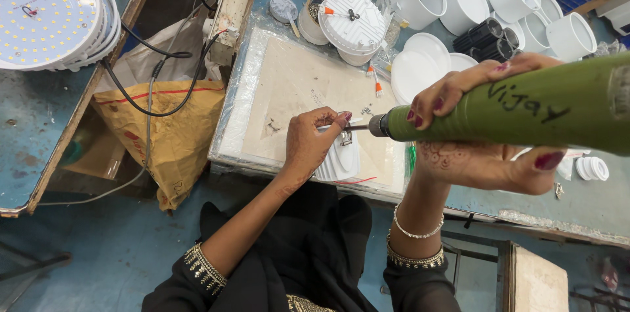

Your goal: The person assembles an LED light fixture by connecting wires to a driver, securing components with a screwdriver, and attaching a reflector and cover. They handle the housing, wires, and tools throughout the process.

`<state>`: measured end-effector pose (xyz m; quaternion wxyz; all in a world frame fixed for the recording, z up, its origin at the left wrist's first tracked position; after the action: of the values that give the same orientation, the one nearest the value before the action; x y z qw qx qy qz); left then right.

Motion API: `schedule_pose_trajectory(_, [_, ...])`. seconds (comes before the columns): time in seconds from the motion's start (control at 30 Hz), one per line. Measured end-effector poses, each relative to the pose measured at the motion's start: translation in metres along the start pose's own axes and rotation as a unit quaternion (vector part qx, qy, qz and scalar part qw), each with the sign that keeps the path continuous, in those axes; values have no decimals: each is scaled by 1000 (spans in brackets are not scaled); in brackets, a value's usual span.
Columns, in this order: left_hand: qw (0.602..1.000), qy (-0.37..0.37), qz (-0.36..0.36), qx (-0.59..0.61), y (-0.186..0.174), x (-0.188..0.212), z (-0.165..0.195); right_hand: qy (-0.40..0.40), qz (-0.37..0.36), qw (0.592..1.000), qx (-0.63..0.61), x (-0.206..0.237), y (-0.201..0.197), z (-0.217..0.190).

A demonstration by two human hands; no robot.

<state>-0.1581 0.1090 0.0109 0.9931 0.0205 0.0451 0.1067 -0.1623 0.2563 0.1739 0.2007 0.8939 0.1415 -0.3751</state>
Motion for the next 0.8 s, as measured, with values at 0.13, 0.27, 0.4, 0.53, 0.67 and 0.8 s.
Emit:
schedule_pose_trajectory(0.13, [1000,10,2,8,0,-1,1,17,-7,1000,-9,-6,0,2])
schedule_pose_trajectory(0.27, [1000,5,-2,4,-1,-2,1,32,-17,999,10,-13,0,5])
schedule_pose_trajectory(0.4, [1000,13,0,5,-1,-1,1,52,-53,997,-11,-13,4,4])
schedule_pose_trajectory(0.53, [1000,1,-4,6,-1,-1,2,48,-36,998,9,-11,5,2])
schedule_pose_trajectory(0.67, [1000,7,-7,12,-1,-1,3,26,-31,999,10,-7,5,5])
schedule_pose_trajectory(0.8, [1000,-9,-11,7,-1,-1,2,34,-16,999,3,-5,2,5])
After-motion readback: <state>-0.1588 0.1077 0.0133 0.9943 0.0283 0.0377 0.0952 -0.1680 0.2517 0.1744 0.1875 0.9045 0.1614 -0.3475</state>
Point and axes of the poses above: each hand's wrist, its own x-axis away from the middle knuckle, its own y-axis out of the palm, z = x × y, the point moved 2 cm from there along -x, towards the middle knuckle
